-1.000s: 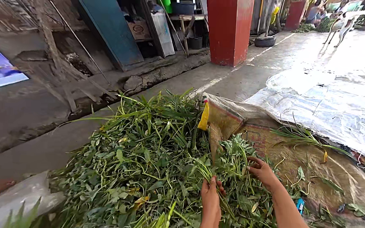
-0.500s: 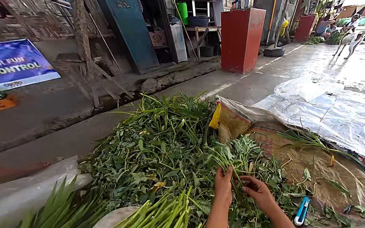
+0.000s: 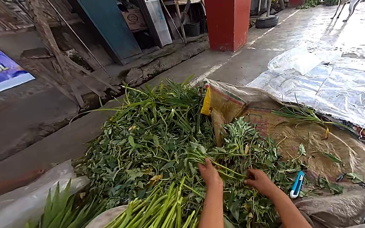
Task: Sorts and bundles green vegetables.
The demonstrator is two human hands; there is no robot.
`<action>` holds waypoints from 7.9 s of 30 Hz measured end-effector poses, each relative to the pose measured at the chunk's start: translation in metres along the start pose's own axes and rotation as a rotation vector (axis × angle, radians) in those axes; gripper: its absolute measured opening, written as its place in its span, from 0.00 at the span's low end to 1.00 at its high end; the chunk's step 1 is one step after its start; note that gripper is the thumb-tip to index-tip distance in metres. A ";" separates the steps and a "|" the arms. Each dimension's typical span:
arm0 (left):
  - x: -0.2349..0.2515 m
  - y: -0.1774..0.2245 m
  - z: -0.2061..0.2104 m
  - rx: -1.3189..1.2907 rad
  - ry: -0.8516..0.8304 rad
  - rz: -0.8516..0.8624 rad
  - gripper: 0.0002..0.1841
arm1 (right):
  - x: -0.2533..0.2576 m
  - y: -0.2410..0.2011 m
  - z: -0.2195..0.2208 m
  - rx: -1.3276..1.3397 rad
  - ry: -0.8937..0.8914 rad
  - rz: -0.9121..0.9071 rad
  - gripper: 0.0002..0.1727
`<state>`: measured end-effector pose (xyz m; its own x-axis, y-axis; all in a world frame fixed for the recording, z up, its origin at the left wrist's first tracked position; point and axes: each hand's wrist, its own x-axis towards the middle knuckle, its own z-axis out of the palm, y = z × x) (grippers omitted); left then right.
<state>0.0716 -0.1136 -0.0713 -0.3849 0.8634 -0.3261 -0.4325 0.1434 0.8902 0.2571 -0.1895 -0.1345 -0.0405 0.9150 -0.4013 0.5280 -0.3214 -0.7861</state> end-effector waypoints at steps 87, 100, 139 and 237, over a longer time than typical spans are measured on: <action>-0.010 -0.037 -0.006 0.509 -0.367 -0.082 0.15 | 0.042 -0.084 0.028 0.524 0.426 -0.021 0.13; 0.014 -0.030 -0.006 0.346 -0.104 -0.162 0.15 | 0.122 -0.012 -0.025 0.029 0.053 0.093 0.27; -0.032 -0.001 0.008 0.146 -0.285 -0.143 0.14 | 0.000 -0.016 -0.071 0.730 0.109 -0.032 0.12; -0.008 -0.033 -0.009 0.465 -0.361 -0.214 0.18 | 0.029 -0.077 0.018 0.431 0.326 0.083 0.18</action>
<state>0.0814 -0.1291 -0.1008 0.0060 0.8899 -0.4562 -0.0383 0.4561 0.8891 0.1996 -0.1425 -0.0938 0.2883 0.8882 -0.3577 0.1199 -0.4041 -0.9068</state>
